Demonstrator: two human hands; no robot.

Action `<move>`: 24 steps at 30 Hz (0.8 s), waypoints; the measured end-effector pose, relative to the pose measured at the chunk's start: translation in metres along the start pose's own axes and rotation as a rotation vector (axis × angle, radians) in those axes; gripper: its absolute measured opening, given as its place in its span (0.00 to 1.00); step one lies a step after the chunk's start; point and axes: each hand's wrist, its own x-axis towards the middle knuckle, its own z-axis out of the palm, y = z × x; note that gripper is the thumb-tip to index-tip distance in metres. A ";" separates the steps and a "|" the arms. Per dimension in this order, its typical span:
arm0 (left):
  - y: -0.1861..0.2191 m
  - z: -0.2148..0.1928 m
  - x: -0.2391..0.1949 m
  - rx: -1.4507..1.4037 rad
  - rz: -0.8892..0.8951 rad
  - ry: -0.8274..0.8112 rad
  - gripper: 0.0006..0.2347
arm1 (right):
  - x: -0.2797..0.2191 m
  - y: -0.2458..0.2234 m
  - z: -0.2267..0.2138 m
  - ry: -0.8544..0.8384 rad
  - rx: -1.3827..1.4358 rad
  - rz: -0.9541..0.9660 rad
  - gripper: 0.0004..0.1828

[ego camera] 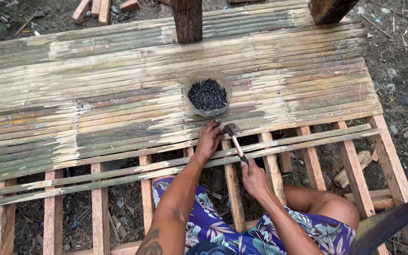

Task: The person repeatedly picks up nails from a plastic container and hammers them into bamboo slats laid across a wooden frame. The person works along the length of the slats, securing them to the underlying frame.

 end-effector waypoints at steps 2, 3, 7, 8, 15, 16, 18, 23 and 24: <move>-0.002 -0.010 -0.003 0.011 0.066 -0.055 0.30 | -0.002 -0.006 -0.011 0.050 0.039 -0.036 0.13; -0.002 -0.012 -0.007 0.027 0.027 -0.066 0.30 | -0.008 -0.006 -0.017 0.069 0.063 -0.048 0.14; -0.001 -0.021 -0.015 0.085 -0.042 -0.083 0.30 | -0.033 -0.004 -0.036 0.303 0.110 -0.293 0.13; 0.000 -0.021 -0.015 0.093 -0.041 -0.078 0.29 | -0.040 0.000 -0.037 0.357 0.128 -0.388 0.14; 0.006 -0.019 -0.020 0.100 -0.062 -0.030 0.27 | -0.011 -0.019 -0.015 0.039 0.033 -0.024 0.17; 0.006 -0.022 -0.016 0.108 -0.067 -0.021 0.27 | 0.000 -0.026 -0.017 -0.067 -0.008 0.112 0.17; 0.007 -0.025 -0.016 0.109 -0.078 -0.016 0.27 | 0.002 -0.031 -0.026 0.077 0.019 -0.065 0.17; 0.002 -0.020 -0.016 0.066 -0.080 0.010 0.28 | -0.024 -0.016 -0.034 0.391 0.164 -0.541 0.16; 0.000 -0.022 -0.016 0.084 -0.059 0.025 0.28 | -0.024 -0.014 -0.028 0.297 0.117 -0.398 0.16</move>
